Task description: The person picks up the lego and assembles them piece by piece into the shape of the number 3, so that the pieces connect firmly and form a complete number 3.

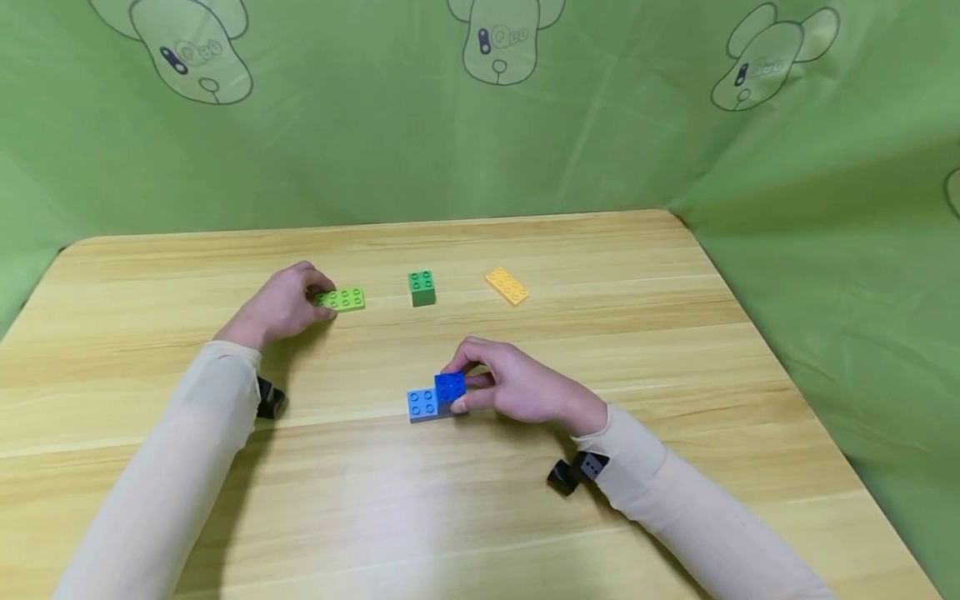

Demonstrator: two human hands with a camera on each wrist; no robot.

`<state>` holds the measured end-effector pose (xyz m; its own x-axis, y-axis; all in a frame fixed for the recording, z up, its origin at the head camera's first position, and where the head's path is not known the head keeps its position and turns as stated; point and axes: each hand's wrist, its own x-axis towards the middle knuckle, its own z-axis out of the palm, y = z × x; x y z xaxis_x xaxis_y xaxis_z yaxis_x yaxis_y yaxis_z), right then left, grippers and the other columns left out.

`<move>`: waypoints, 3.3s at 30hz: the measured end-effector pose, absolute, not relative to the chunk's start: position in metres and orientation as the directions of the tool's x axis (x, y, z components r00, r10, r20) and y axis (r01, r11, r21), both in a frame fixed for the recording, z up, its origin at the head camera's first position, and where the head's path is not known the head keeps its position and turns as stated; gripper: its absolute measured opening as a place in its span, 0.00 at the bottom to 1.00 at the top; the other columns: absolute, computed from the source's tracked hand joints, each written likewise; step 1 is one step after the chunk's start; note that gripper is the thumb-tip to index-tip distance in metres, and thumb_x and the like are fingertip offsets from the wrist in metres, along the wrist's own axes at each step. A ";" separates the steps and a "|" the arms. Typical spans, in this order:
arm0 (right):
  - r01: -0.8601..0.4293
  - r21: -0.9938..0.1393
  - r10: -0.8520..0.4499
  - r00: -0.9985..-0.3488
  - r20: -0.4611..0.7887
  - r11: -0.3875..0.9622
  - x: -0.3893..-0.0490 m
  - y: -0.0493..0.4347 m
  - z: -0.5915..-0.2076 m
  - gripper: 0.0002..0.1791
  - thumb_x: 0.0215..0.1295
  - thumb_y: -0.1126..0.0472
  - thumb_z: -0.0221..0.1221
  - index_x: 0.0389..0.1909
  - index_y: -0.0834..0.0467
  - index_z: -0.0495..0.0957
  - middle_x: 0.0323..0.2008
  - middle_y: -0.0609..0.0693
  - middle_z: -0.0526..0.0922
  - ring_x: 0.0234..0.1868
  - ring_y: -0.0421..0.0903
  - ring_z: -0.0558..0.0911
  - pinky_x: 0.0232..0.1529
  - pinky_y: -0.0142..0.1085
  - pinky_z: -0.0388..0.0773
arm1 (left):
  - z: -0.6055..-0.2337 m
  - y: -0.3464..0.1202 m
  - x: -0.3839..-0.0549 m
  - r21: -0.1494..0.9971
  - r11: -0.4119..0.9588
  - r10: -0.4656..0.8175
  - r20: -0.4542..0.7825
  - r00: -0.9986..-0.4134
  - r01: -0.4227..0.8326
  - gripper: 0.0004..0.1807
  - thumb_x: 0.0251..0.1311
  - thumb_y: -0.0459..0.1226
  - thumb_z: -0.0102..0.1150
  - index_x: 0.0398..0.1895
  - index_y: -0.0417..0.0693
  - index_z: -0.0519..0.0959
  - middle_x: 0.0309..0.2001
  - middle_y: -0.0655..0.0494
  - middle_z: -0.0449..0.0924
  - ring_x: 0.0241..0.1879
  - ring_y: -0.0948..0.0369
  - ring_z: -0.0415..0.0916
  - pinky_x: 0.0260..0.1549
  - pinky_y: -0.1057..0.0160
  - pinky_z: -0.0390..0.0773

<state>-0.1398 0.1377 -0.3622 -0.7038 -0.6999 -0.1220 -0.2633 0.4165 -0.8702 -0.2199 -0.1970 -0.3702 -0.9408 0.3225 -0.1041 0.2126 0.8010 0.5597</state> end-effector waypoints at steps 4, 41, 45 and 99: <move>-0.265 -0.868 -0.695 -0.709 -0.119 0.420 -0.138 0.138 -0.362 0.14 0.60 0.64 0.68 0.45 0.57 0.77 0.48 0.48 0.78 0.52 0.44 0.77 0.54 0.33 0.76 | -0.370 -0.196 -0.220 0.553 0.802 0.331 -0.101 -0.938 0.224 0.22 0.58 0.30 0.66 0.54 0.27 0.76 0.49 0.39 0.72 0.48 0.45 0.71 0.53 0.46 0.72; -0.296 -0.867 -0.716 -0.692 -0.094 0.400 -0.142 0.134 -0.361 0.14 0.60 0.65 0.69 0.45 0.58 0.76 0.48 0.48 0.78 0.51 0.45 0.78 0.55 0.37 0.76 | -0.362 -0.202 -0.208 0.651 0.742 0.297 -0.107 -0.949 0.159 0.21 0.57 0.32 0.69 0.53 0.36 0.77 0.50 0.42 0.77 0.49 0.47 0.74 0.51 0.47 0.73; -0.291 -0.863 -0.712 -0.694 -0.106 0.412 -0.141 0.136 -0.362 0.14 0.60 0.64 0.69 0.44 0.57 0.76 0.48 0.48 0.78 0.51 0.44 0.78 0.54 0.35 0.76 | -0.365 -0.201 -0.207 0.649 0.741 0.318 -0.110 -0.942 0.174 0.21 0.57 0.33 0.69 0.53 0.35 0.77 0.50 0.41 0.76 0.48 0.47 0.74 0.51 0.47 0.73; -0.222 -0.879 -0.692 -0.705 -0.154 0.423 -0.140 0.138 -0.363 0.16 0.59 0.66 0.69 0.46 0.59 0.76 0.46 0.51 0.77 0.50 0.46 0.79 0.53 0.36 0.77 | -0.358 -0.170 -0.153 0.897 0.436 0.256 -0.046 -0.966 0.073 0.22 0.54 0.37 0.73 0.53 0.41 0.80 0.53 0.48 0.78 0.45 0.55 0.79 0.40 0.67 0.81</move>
<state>-0.1402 0.1379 -0.3635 -0.7053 -0.6919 -0.1544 -0.2221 0.4225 -0.8787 -0.1528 -0.1704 -0.3578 -0.9656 0.2559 -0.0458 0.0730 0.4361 0.8969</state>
